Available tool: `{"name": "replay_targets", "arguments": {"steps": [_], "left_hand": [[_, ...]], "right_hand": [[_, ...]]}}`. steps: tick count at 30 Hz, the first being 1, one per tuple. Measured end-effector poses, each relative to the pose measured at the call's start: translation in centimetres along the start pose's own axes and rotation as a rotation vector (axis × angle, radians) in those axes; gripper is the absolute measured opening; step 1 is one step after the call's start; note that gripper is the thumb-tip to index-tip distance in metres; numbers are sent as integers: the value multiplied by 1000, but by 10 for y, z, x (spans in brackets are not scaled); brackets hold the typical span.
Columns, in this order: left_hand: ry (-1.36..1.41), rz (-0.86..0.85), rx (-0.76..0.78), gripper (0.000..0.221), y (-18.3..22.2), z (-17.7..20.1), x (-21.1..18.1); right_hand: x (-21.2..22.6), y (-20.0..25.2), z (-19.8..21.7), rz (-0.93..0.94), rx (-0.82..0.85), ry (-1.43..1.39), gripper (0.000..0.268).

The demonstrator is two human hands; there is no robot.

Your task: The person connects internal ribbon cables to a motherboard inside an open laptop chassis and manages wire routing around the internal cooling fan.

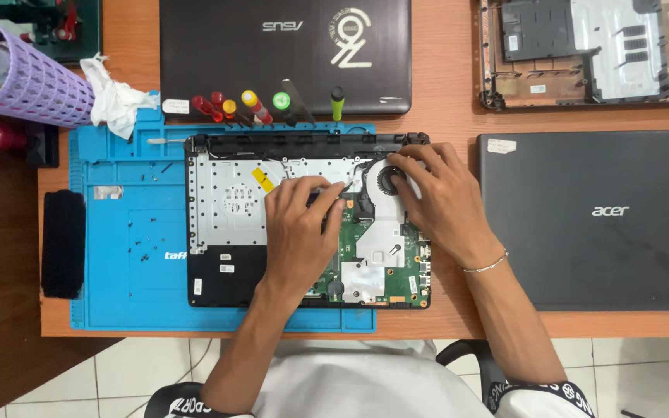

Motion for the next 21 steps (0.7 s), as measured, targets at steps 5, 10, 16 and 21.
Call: {"name": "replay_targets", "arguments": {"steps": [5, 10, 16, 21], "left_hand": [[20, 74, -66, 22, -7, -1, 7], [59, -26, -49, 30, -28, -13, 12], [-55, -97, 67, 32, -42, -24, 17], [-229, -343, 147, 35, -43, -26, 14]], "right_hand": [[0, -1, 0, -12, 27, -2, 29], [3, -1, 1, 8, 16, 40, 30], [1, -1, 3, 9, 12, -3, 29], [-13, 4, 10, -121, -31, -186, 23]]}}
Point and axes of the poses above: each hand's wrist, its own y-axis away from the middle knuckle, its own z-axis out of the back of the hand, x = y × z, the point moved 3 cm from there along -y, towards the middle knuckle, and after that the axes turned 9 degrees about y, right-handed, at the moved point
